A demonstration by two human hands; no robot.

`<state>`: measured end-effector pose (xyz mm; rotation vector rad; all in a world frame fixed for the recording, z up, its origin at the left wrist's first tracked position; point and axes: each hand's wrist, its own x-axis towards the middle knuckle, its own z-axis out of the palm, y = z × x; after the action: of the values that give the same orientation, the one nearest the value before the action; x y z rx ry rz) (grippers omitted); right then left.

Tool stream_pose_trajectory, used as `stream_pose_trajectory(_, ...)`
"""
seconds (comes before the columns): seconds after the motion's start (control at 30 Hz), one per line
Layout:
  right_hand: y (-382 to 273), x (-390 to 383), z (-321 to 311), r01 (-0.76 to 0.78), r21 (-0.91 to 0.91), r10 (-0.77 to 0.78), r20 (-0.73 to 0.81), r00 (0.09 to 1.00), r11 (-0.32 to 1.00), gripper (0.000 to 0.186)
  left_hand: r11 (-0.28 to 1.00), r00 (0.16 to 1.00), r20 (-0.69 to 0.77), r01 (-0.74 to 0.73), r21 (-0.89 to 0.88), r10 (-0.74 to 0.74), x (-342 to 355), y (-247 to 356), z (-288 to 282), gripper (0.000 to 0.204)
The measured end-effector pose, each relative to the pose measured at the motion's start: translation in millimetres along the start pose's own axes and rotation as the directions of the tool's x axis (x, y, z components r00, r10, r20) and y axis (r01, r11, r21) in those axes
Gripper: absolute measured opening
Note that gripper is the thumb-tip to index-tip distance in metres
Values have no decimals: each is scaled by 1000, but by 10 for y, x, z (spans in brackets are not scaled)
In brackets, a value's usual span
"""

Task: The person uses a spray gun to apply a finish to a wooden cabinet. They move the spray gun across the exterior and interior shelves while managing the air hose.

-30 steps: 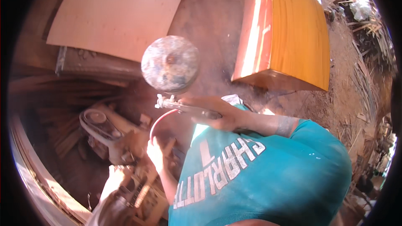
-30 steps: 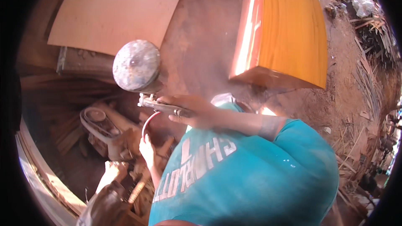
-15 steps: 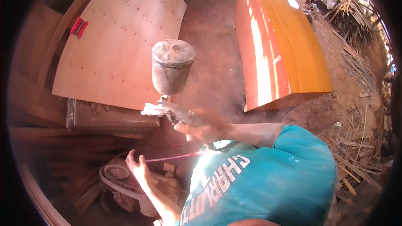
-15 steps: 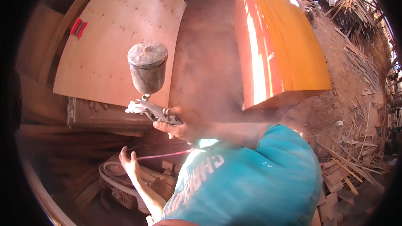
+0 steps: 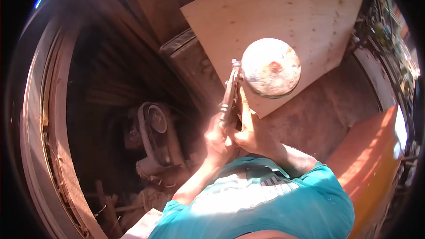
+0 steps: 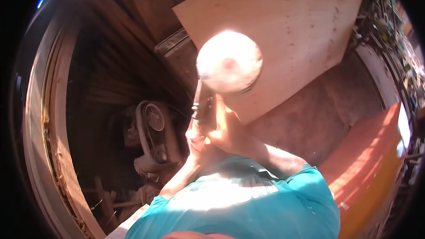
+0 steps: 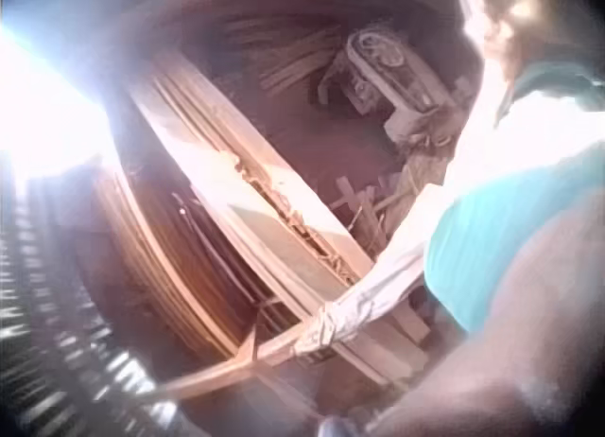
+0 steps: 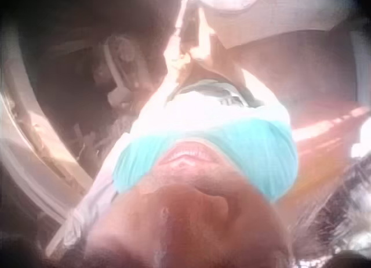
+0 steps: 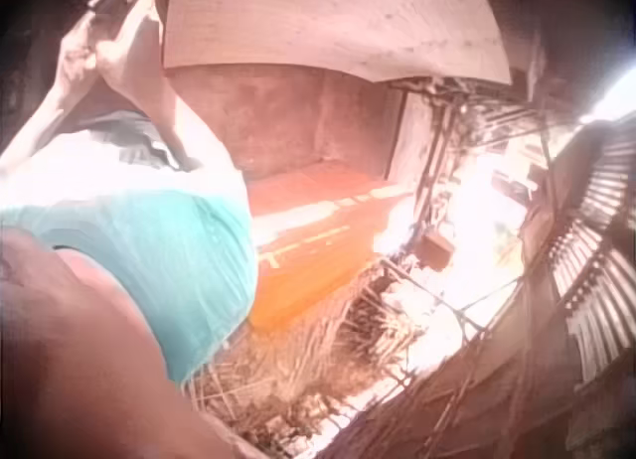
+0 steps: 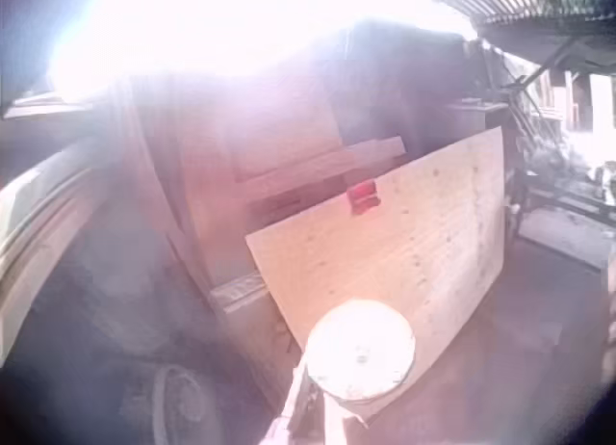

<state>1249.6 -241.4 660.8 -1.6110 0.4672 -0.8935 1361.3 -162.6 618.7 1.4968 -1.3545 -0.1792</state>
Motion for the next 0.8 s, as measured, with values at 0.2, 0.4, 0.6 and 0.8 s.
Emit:
stream_pose_trajectory(0.2,168,463,-111,-16,-343,60,118,991,939,77,988,951,-269,135,-72,-149,1041,-689,-501,15)
stream_pose_trajectory(0.4,1202,362,-617,-355,-502,372,-70,926,789,67,994,948,-315,21,-111,-55,2687,-1986,-1252,18)
stream_pose_trajectory(0.6,2272,-742,-749,-700,-527,580,-407,705,482,53,990,954,-268,140,-15,-139,3797,-4113,-1418,26)
stream_pose_trajectory(0.8,2475,-2093,-550,-923,-354,687,-633,356,152,44,979,979,-170,136,151,-110,4218,-5090,-1196,30)
